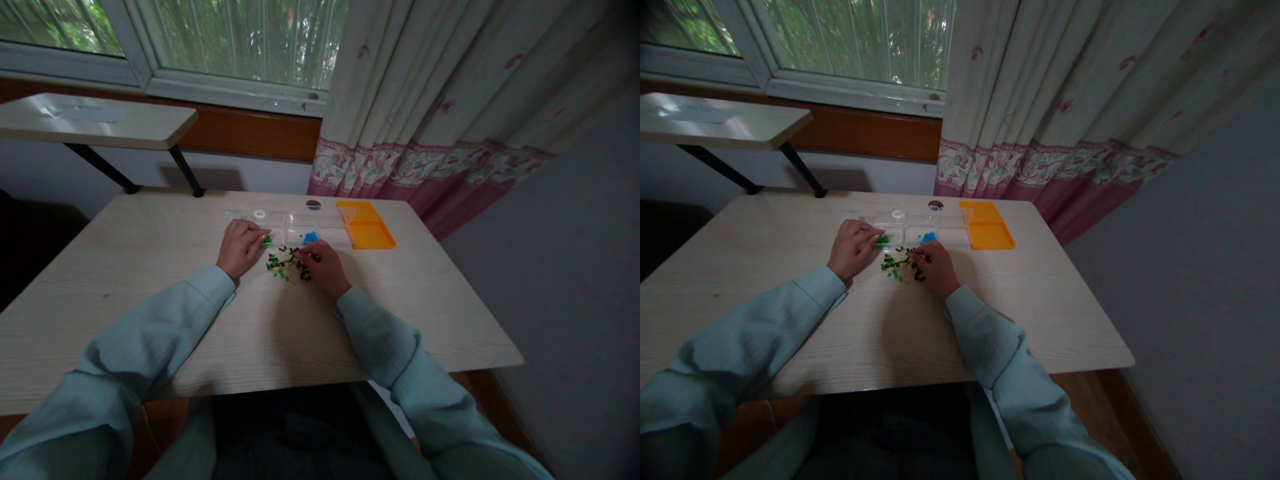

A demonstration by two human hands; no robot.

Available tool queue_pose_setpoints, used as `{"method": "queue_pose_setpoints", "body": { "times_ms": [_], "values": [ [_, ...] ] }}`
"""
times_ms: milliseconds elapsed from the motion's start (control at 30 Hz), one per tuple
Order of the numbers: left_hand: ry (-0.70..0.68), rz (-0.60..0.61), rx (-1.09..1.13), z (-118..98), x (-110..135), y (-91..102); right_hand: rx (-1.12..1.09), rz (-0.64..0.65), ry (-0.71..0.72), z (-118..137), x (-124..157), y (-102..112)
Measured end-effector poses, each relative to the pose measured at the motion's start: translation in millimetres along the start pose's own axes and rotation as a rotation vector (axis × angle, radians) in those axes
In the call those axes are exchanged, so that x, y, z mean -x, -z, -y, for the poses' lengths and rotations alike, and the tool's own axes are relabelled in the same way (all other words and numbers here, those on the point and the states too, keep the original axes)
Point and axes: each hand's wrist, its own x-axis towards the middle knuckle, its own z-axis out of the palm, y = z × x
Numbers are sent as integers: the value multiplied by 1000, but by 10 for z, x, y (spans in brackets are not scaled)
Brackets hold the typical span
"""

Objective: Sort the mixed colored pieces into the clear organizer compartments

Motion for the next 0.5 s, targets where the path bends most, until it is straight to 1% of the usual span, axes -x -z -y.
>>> {"method": "queue_pose_setpoints", "body": {
  "times_ms": [100,200,300,433,500],
  "values": [
    [-168,96,27,-193,7,24,-113,45,-14,6,-4,-9],
    [-244,159,47,-330,14,28,-242,125,-53,21,1,-24],
    [-274,156,46,-360,20,23,-326,169,-112,51,13,-42],
    [-300,112,37,-332,32,30,-418,208,-209,81,27,-66],
    [-322,99,29,-319,36,42,-425,241,-209,79,24,-59]
  ]
}}
